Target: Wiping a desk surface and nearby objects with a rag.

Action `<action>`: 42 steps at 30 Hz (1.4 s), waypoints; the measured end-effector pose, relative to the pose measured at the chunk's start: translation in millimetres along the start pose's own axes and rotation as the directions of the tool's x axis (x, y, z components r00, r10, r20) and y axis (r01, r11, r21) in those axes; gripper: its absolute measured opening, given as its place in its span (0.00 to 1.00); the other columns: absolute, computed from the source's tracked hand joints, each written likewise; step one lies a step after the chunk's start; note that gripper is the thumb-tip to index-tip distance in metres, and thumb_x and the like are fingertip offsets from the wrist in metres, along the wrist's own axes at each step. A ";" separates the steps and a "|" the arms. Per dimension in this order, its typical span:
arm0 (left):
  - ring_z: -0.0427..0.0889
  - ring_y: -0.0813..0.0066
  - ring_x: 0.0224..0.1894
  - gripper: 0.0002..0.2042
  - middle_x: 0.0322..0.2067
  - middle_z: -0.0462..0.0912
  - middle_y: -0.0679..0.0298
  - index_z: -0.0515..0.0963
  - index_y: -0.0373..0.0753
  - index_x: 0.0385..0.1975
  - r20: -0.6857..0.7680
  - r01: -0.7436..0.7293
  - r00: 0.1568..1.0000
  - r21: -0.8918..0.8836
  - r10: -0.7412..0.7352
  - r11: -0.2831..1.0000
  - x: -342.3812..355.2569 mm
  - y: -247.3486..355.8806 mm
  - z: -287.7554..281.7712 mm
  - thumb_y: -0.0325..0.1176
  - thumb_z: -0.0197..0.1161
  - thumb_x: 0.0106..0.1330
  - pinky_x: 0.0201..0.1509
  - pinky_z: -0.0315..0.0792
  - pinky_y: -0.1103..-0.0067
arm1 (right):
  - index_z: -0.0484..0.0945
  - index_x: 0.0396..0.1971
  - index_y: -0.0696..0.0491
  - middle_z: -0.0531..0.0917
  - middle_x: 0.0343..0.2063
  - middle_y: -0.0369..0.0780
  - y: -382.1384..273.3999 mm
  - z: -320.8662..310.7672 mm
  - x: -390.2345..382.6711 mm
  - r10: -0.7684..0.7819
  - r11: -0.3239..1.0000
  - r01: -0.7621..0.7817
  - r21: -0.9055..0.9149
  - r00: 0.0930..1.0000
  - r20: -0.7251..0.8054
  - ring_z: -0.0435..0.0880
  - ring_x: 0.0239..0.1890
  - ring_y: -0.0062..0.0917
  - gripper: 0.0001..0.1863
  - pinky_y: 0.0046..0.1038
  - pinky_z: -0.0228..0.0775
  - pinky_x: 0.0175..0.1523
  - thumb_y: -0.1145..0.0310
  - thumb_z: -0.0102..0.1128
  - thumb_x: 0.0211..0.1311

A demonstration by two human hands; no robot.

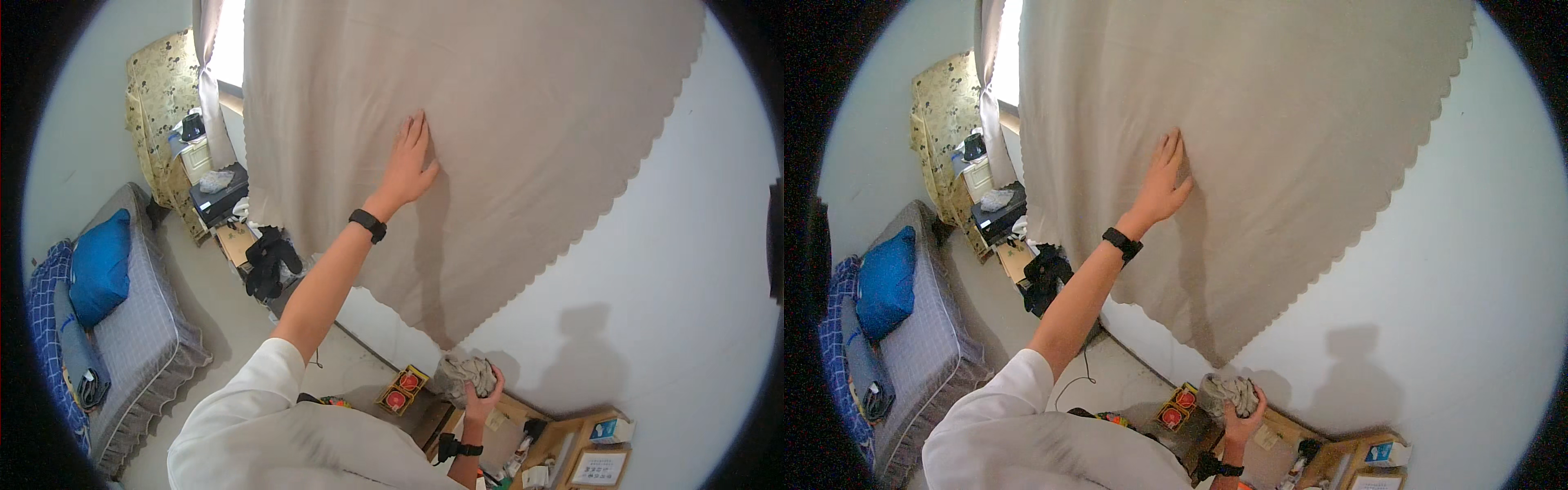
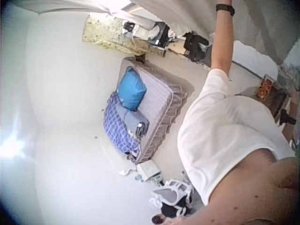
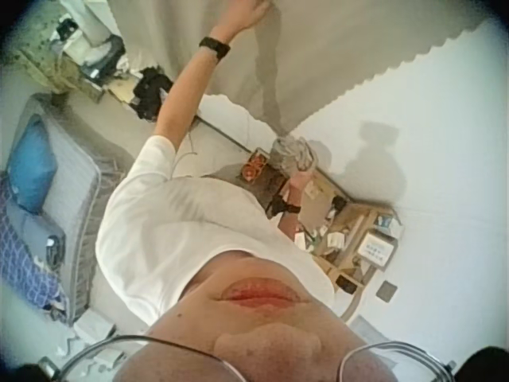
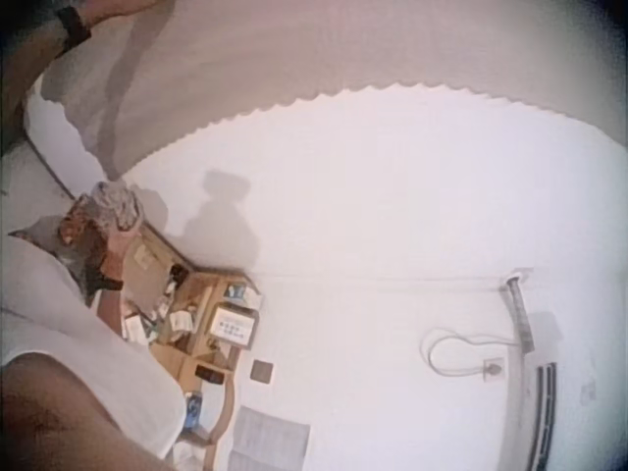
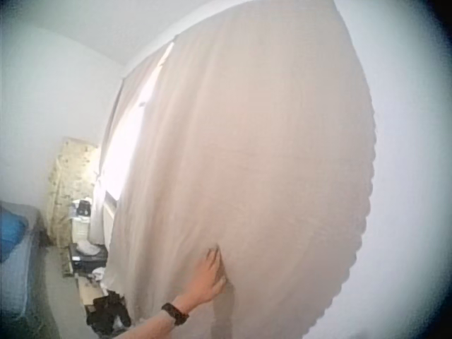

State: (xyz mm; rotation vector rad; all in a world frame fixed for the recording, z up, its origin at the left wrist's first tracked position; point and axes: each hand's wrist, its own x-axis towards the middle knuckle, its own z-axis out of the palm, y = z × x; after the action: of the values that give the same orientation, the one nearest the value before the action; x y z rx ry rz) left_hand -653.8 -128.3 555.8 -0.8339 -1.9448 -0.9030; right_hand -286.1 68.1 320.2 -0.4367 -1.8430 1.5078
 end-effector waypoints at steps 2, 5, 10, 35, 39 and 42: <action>0.43 0.43 0.71 0.35 0.70 0.44 0.45 0.53 0.24 0.64 0.007 -0.008 1.000 0.010 0.008 1.000 1.8 -5.7 5.5 0.32 0.55 0.57 0.72 0.45 0.59 | 0.69 0.53 0.56 0.73 0.49 0.41 8.7 1.1 4.6 -0.014 1.000 0.014 -0.028 1.000 0.000 0.71 0.53 0.31 0.31 0.33 0.60 0.62 0.77 0.65 0.44; 0.43 0.44 0.71 0.33 0.69 0.44 0.43 0.55 0.23 0.63 -0.003 -0.040 0.999 -0.020 0.040 0.999 5.9 -10.3 11.3 0.31 0.55 0.57 0.72 0.45 0.59 | 0.69 0.52 0.56 0.73 0.49 0.42 19.7 5.1 9.3 -0.056 0.998 0.056 -0.019 0.998 -0.019 0.72 0.53 0.31 0.30 0.33 0.60 0.62 0.76 0.65 0.44; 0.47 0.42 0.70 0.29 0.68 0.48 0.41 0.61 0.22 0.59 0.088 -0.071 0.993 -0.041 0.074 0.997 14.5 -0.6 0.7 0.29 0.56 0.56 0.71 0.48 0.58 | 0.69 0.51 0.56 0.74 0.48 0.42 -9.1 22.3 8.8 -0.014 0.990 -0.001 -0.142 0.994 -0.109 0.72 0.52 0.32 0.31 0.33 0.60 0.61 0.75 0.67 0.42; 0.63 0.44 0.62 0.27 0.60 0.64 0.43 0.62 0.28 0.59 -0.318 -0.613 0.790 -0.373 0.524 0.697 185.2 146.4 -29.1 0.36 0.53 0.62 0.67 0.57 0.62 | 0.72 0.55 0.45 0.67 0.58 0.45 -377.3 139.2 289.2 -0.977 0.146 0.537 -0.831 0.212 -0.035 0.64 0.59 0.45 0.31 0.46 0.50 0.63 0.72 0.63 0.45; 0.58 0.45 0.66 0.28 0.62 0.62 0.44 0.62 0.28 0.59 -0.295 -0.622 0.782 -0.333 0.548 0.708 194.8 140.9 -16.6 0.40 0.52 0.61 0.69 0.52 0.59 | 0.70 0.55 0.45 0.67 0.59 0.43 -373.1 136.8 296.6 -0.961 0.082 0.445 -0.892 0.273 0.048 0.65 0.57 0.45 0.31 0.47 0.51 0.61 0.70 0.63 0.45; 0.55 0.46 0.67 0.28 0.63 0.61 0.44 0.62 0.30 0.60 -0.306 -0.659 0.750 -0.266 0.586 0.704 212.7 145.7 -20.0 0.41 0.51 0.62 0.70 0.50 0.58 | 0.70 0.55 0.45 0.67 0.58 0.43 -377.1 132.4 296.8 -0.954 0.084 0.464 -0.882 0.292 0.063 0.65 0.57 0.45 0.33 0.45 0.53 0.61 0.65 0.66 0.43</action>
State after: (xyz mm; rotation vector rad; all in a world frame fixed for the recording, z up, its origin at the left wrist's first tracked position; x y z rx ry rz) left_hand -624.2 -22.0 789.7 -1.4519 -1.1782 -0.8739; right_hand -520.5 67.8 759.3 -0.1349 -1.6256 -0.3223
